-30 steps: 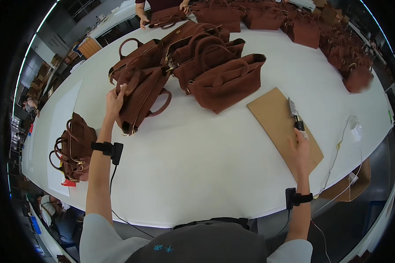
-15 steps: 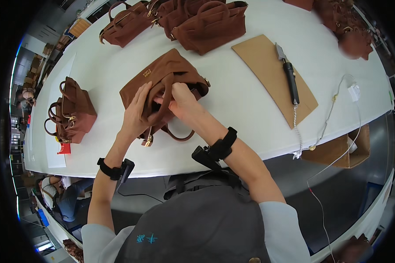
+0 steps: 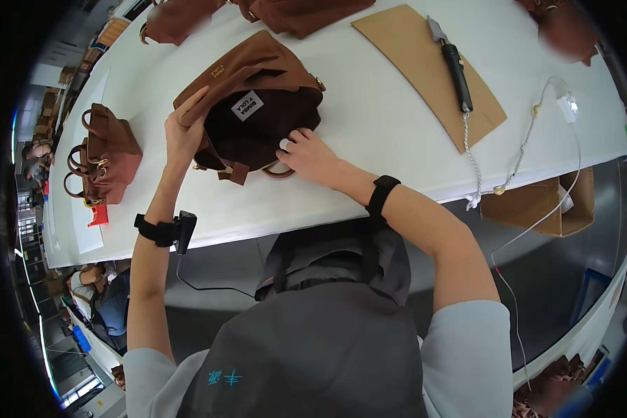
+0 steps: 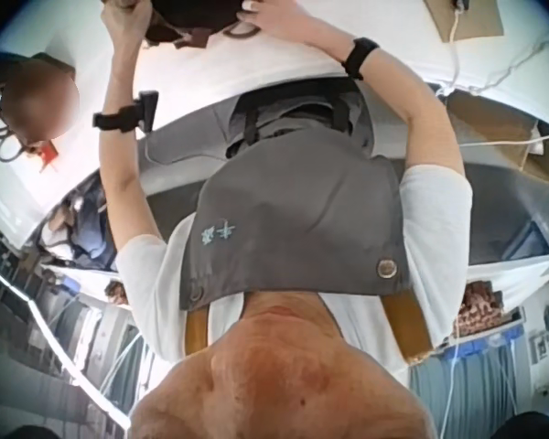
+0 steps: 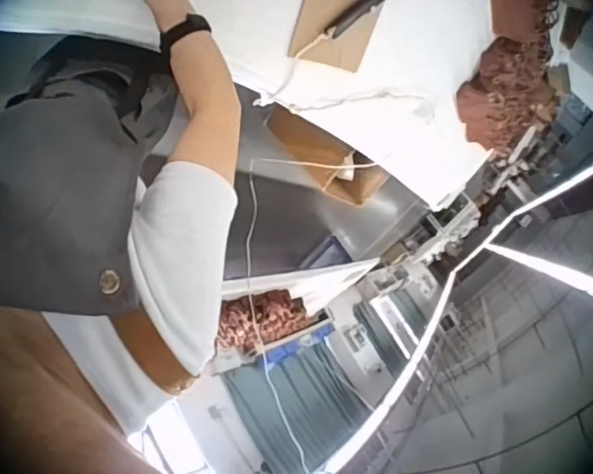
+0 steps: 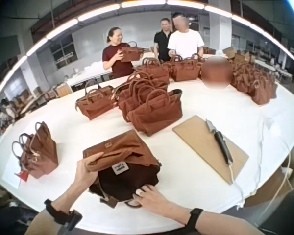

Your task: The person inspects multiple brown handbags on a white table, opening zippers and using a handheld tool to trim or burn threads inside the bags. They handle each bag one at a time, then place it back on the table. Other workers are visible in the background performing similar tasks.

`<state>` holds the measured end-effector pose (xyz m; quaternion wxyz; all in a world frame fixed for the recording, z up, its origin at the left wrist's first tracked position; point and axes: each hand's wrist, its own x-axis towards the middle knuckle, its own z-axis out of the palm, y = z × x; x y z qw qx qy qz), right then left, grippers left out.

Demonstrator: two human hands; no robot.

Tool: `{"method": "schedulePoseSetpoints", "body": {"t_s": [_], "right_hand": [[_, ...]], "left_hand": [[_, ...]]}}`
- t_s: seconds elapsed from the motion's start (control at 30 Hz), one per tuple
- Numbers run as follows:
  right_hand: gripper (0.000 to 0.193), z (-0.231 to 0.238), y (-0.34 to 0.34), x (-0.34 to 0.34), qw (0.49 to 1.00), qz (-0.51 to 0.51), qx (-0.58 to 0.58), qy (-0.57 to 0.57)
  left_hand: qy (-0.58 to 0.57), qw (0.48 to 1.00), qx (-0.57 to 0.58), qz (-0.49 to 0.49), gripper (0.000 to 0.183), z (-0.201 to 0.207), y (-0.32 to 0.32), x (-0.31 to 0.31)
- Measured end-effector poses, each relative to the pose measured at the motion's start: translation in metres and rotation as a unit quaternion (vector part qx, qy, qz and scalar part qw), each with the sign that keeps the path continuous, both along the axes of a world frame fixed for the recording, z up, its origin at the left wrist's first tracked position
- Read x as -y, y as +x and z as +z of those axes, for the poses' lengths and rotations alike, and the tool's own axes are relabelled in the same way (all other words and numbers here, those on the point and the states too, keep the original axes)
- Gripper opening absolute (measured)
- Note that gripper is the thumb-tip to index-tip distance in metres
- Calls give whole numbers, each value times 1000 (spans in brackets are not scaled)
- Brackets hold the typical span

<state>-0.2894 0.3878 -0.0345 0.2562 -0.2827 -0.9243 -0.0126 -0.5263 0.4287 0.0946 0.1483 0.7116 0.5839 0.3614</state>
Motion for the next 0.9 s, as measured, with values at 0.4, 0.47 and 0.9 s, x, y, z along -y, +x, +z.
{"method": "schedulePoseSetpoints", "body": {"t_s": [0.4,0.47,0.9], "right_hand": [[36,14,-141,-67,926,-221,-175,-251],[36,20,-122,-79,921,-84,-250,-286],[50,-15,-122,18,967,-59,-108,-225]], "left_hand": [[-44,996,-32,-69,42,9,19,27],[-12,996,-76,-56,45,4,17,31],[-1,994,-89,-68,51,3,26,19]]}}
